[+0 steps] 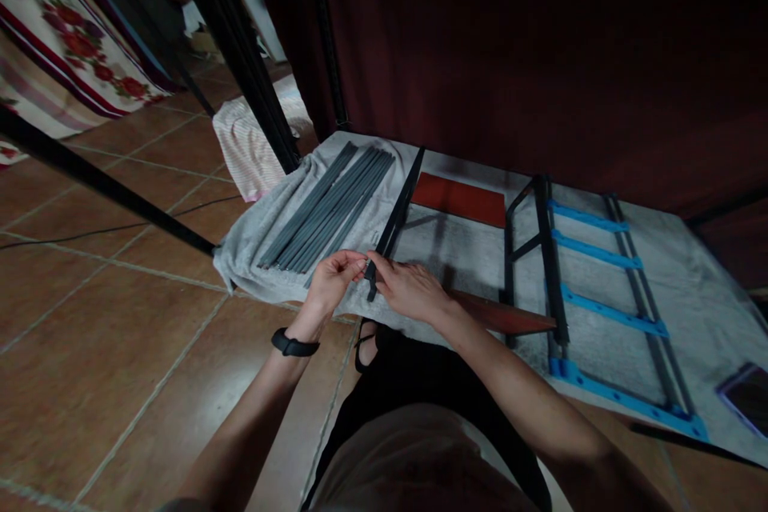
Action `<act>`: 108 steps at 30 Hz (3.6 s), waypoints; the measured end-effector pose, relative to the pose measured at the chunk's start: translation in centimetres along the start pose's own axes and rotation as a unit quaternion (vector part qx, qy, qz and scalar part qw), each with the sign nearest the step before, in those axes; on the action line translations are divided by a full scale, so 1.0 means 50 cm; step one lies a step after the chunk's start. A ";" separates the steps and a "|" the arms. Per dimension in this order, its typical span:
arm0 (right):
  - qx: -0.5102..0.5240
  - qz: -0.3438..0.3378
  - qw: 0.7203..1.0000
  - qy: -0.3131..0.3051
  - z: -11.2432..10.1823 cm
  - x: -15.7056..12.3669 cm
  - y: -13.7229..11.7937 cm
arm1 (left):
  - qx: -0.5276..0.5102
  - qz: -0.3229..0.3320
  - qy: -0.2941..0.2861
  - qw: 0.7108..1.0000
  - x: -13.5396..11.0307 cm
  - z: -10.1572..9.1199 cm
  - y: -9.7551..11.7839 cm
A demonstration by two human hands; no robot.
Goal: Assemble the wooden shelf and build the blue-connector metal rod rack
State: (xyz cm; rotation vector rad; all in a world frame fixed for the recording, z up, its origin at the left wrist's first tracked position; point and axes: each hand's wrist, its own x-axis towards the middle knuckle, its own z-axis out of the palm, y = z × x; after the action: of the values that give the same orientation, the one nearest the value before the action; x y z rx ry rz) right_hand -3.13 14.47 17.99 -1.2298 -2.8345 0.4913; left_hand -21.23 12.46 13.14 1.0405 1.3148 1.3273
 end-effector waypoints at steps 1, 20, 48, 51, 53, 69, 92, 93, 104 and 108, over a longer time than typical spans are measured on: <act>0.000 0.001 1.000 -0.001 0.000 0.000 0.000 | 0.001 0.001 -0.002 1.000 -0.001 0.000 0.001; -0.011 0.010 1.000 -0.012 -0.008 -0.002 -0.006 | 0.026 0.014 -0.033 0.999 0.002 -0.007 0.001; -0.011 -0.004 1.000 -0.004 -0.001 -0.002 -0.001 | 0.028 0.012 -0.015 0.999 0.003 0.005 0.011; -0.010 0.001 1.000 -0.004 -0.002 -0.003 -0.003 | 0.019 0.012 -0.023 0.999 0.000 0.003 0.014; -0.014 0.004 1.000 -0.007 -0.003 -0.003 -0.003 | 0.008 0.004 -0.022 1.000 -0.002 0.003 0.012; -0.014 0.006 1.000 -0.011 -0.002 -0.001 -0.001 | -0.004 0.000 -0.008 1.000 -0.006 0.006 0.008; -0.009 0.012 1.000 -0.022 -0.007 -0.004 -0.004 | 0.017 -0.015 -0.006 1.000 -0.003 0.003 0.000; -0.010 0.013 1.000 -0.022 -0.006 -0.004 -0.004 | 0.022 -0.009 -0.007 1.000 -0.002 0.003 0.001; -0.003 -0.002 1.000 -0.006 -0.003 -0.004 0.000 | 0.008 -0.014 -0.017 1.000 -0.006 0.001 0.004; -0.007 0.001 1.000 -0.013 -0.003 -0.004 -0.001 | 0.010 -0.019 -0.012 1.000 -0.002 0.002 -0.002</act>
State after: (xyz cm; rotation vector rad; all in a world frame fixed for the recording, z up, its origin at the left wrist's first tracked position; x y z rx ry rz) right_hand -2.99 14.35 18.18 -1.2383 -2.8641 0.4923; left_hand -21.12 12.39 13.02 1.0371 1.3262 1.2725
